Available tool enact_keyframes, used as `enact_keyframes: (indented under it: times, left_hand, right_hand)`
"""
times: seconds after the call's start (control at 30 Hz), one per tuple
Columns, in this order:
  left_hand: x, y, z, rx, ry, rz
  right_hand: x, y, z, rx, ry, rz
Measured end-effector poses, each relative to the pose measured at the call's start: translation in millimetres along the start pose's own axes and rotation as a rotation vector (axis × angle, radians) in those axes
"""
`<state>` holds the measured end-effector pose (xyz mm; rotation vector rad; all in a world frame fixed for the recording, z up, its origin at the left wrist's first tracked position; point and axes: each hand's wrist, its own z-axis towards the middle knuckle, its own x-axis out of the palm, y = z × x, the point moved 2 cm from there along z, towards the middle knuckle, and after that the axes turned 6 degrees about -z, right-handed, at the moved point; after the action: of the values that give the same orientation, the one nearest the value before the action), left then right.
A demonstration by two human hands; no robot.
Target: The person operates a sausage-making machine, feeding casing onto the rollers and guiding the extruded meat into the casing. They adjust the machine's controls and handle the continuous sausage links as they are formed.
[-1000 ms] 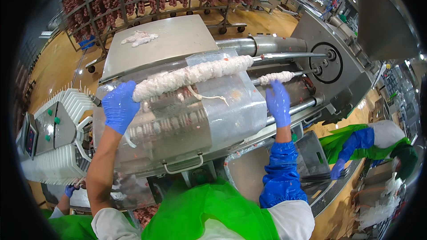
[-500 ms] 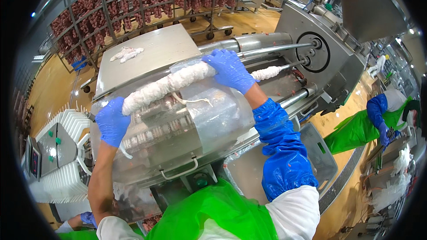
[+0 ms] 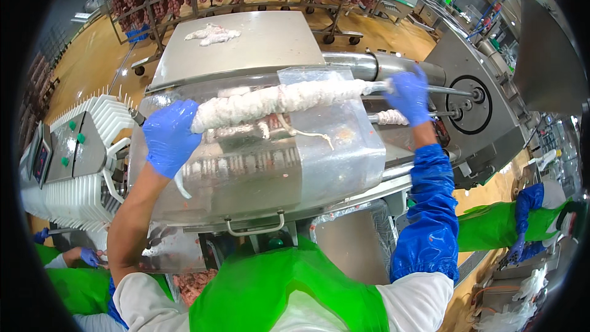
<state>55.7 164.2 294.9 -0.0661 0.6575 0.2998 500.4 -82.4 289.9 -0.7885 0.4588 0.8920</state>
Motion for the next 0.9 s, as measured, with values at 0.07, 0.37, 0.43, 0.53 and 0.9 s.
enact_keyframes:
  times: [0.07, 0.37, 0.43, 0.53, 0.9]
  left_hand:
    - [0.7, -0.3, 1.3, 0.022, -0.079, -0.084]
    - [4.4, 5.9, -3.0, 0.01, -0.023, -0.049]
    - [2.9, 2.8, -2.7, -0.009, 0.061, 0.01]
    - [1.3, 1.1, 0.6, -0.019, 0.046, 0.004]
    - [4.3, 3.1, -1.6, -0.076, 0.078, -0.058]
  right_hand:
    - [-0.5, -50.2, -25.1, 0.094, 0.027, -0.092]
    - [-65.7, 136.9, 70.9, -0.237, -0.054, 0.245]
    - [-44.9, 125.0, 68.8, -0.274, -0.014, 0.16]
    - [-10.0, 22.1, 16.8, -0.007, 0.082, -0.088]
    - [-76.2, 144.8, 70.6, -0.146, 0.128, 0.351]
